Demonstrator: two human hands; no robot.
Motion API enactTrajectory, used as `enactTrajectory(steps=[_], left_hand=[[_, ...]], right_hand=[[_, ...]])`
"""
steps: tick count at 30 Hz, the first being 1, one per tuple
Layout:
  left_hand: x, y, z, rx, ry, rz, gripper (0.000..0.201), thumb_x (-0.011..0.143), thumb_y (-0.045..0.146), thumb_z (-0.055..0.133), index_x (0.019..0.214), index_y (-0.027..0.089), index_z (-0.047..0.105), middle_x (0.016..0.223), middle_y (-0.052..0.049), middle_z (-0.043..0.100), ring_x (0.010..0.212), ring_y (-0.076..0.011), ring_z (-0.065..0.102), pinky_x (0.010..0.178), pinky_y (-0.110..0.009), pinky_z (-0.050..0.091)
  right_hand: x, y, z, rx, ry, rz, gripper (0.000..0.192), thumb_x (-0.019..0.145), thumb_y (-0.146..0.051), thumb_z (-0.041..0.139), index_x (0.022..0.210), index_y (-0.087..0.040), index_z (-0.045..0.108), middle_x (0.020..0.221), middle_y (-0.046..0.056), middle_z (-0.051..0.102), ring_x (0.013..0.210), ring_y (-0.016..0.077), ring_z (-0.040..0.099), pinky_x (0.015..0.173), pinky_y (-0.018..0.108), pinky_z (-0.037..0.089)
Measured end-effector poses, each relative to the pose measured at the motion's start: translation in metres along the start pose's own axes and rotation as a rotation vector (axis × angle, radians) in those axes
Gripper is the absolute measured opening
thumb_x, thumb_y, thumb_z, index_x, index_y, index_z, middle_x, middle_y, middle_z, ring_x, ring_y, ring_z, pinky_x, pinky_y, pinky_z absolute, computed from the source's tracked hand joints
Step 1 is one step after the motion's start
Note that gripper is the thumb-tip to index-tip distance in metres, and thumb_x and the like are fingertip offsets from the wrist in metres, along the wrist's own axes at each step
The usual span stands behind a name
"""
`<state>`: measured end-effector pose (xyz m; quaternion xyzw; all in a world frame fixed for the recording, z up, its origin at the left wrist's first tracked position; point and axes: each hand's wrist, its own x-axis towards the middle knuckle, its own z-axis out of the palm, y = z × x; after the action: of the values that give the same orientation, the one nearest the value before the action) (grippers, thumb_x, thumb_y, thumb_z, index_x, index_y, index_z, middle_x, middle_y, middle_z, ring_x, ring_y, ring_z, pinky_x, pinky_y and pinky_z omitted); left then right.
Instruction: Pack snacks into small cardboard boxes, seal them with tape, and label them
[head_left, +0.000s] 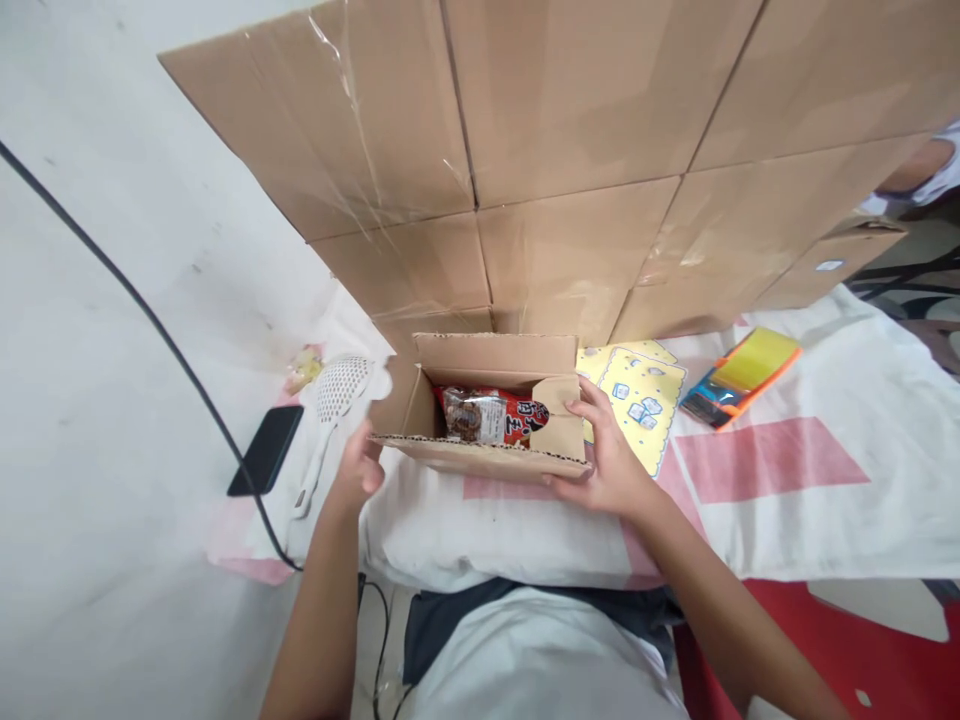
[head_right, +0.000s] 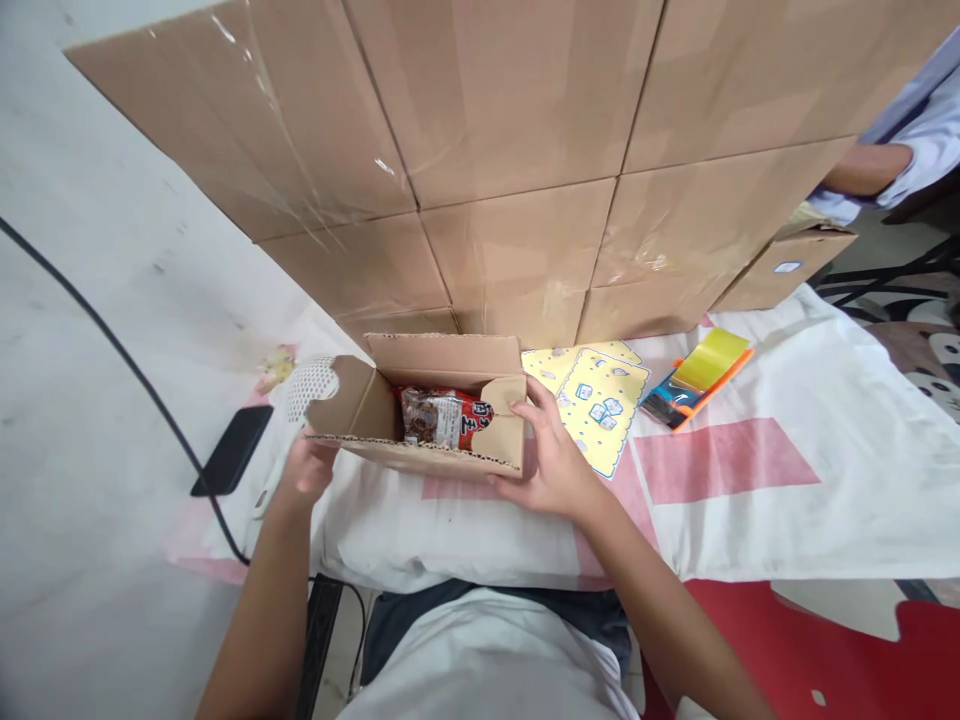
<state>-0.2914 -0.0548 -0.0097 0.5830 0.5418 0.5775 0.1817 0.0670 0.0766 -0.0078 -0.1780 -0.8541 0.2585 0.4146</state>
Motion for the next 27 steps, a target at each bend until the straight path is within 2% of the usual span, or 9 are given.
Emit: enactTrajectory(steps=[2, 4, 9, 14, 16, 18, 20, 22, 27], left_hand=[[-0.009, -0.001, 0.009, 0.052, -0.074, 0.040, 0.110, 0.050, 0.097, 0.066, 0.132, 0.023, 0.070, 0.147, -0.021, 0.058, 0.139, -0.0448, 0.053, 0.115, -0.063, 0.045], [-0.011, 0.007, 0.018, 0.117, -0.096, 0.108, 0.088, 0.066, 0.090, 0.064, 0.125, 0.025, 0.073, 0.148, -0.018, 0.058, 0.142, -0.0407, 0.052, 0.119, -0.062, 0.039], [-0.004, 0.025, 0.037, 0.205, 0.082, 0.142, 0.041, 0.095, 0.056, 0.061, 0.109, 0.019, 0.073, 0.124, -0.014, 0.069, 0.126, -0.0308, 0.062, 0.111, -0.053, 0.049], [-0.008, 0.016, 0.054, 0.092, 0.202, 0.083, 0.043, 0.089, 0.052, 0.069, 0.118, 0.020, 0.066, 0.115, -0.011, 0.066, 0.112, -0.0274, 0.065, 0.095, -0.041, 0.057], [-0.011, 0.020, 0.059, 0.106, 0.256, 0.061, 0.057, 0.088, 0.049, 0.070, 0.138, 0.024, 0.056, 0.130, -0.013, 0.061, 0.117, -0.0264, 0.064, 0.094, -0.038, 0.057], [-0.011, 0.032, 0.062, 0.236, 0.260, 0.082, 0.056, 0.092, 0.039, 0.067, 0.145, 0.028, 0.052, 0.150, -0.014, 0.050, 0.130, -0.0274, 0.059, 0.099, -0.039, 0.056], [-0.008, 0.052, 0.066, 0.449, 0.196, 0.176, 0.042, 0.096, 0.024, 0.058, 0.137, 0.029, 0.060, 0.156, -0.011, 0.048, 0.141, -0.0285, 0.051, 0.109, -0.044, 0.049], [-0.004, 0.071, 0.070, 0.658, 0.067, 0.302, 0.038, 0.097, 0.014, 0.053, 0.130, 0.028, 0.066, 0.149, -0.008, 0.059, 0.143, -0.0279, 0.051, 0.120, -0.050, 0.037], [0.005, 0.095, 0.080, 0.912, -0.196, 0.352, 0.056, 0.092, 0.048, 0.070, 0.142, 0.023, 0.060, 0.141, -0.007, 0.068, 0.136, -0.0318, 0.060, 0.123, -0.049, 0.033]], right_hand=[[0.003, -0.002, -0.004, -0.017, -0.018, -0.005, 0.092, 0.072, -0.033, 0.086, 0.145, -0.029, 0.030, 0.163, 0.019, 0.023, 0.156, 0.0397, 0.025, 0.119, 0.061, 0.037], [0.007, -0.004, -0.009, -0.021, -0.028, -0.004, 0.086, 0.072, -0.037, 0.086, 0.140, -0.029, 0.034, 0.164, 0.018, 0.025, 0.154, 0.0405, 0.028, 0.118, 0.062, 0.039], [0.024, -0.010, -0.022, -0.093, -0.073, 0.001, 0.072, 0.069, -0.051, 0.089, 0.122, -0.026, 0.046, 0.160, 0.020, 0.033, 0.148, 0.0441, 0.037, 0.114, 0.064, 0.042], [0.035, -0.001, -0.025, 0.314, 0.044, 0.008, 0.067, 0.084, -0.035, 0.077, 0.140, -0.035, 0.039, 0.153, 0.013, 0.042, 0.145, 0.0355, 0.045, 0.114, 0.060, 0.046], [0.036, 0.005, -0.024, 0.379, 0.074, -0.033, 0.070, 0.087, -0.029, 0.072, 0.147, -0.037, 0.036, 0.137, 0.011, 0.054, 0.138, 0.0341, 0.052, 0.110, 0.059, 0.048], [0.036, 0.010, -0.022, 0.281, 0.048, -0.085, 0.059, 0.088, -0.029, 0.070, 0.143, -0.032, 0.048, 0.120, 0.010, 0.063, 0.133, 0.0361, 0.055, 0.108, 0.059, 0.047], [0.037, 0.011, -0.021, 0.162, 0.043, -0.110, 0.048, 0.089, -0.030, 0.068, 0.135, -0.027, 0.057, 0.111, 0.011, 0.065, 0.130, 0.0377, 0.055, 0.104, 0.058, 0.047], [0.038, 0.008, -0.022, 0.090, 0.052, -0.124, 0.044, 0.091, -0.030, 0.066, 0.134, -0.025, 0.059, 0.110, 0.011, 0.066, 0.130, 0.0379, 0.056, 0.101, 0.056, 0.049], [0.033, -0.003, -0.034, -0.021, 0.038, -0.061, 0.042, 0.096, -0.033, 0.060, 0.137, -0.024, 0.059, 0.121, 0.012, 0.069, 0.137, 0.0363, 0.053, 0.107, 0.056, 0.047]])
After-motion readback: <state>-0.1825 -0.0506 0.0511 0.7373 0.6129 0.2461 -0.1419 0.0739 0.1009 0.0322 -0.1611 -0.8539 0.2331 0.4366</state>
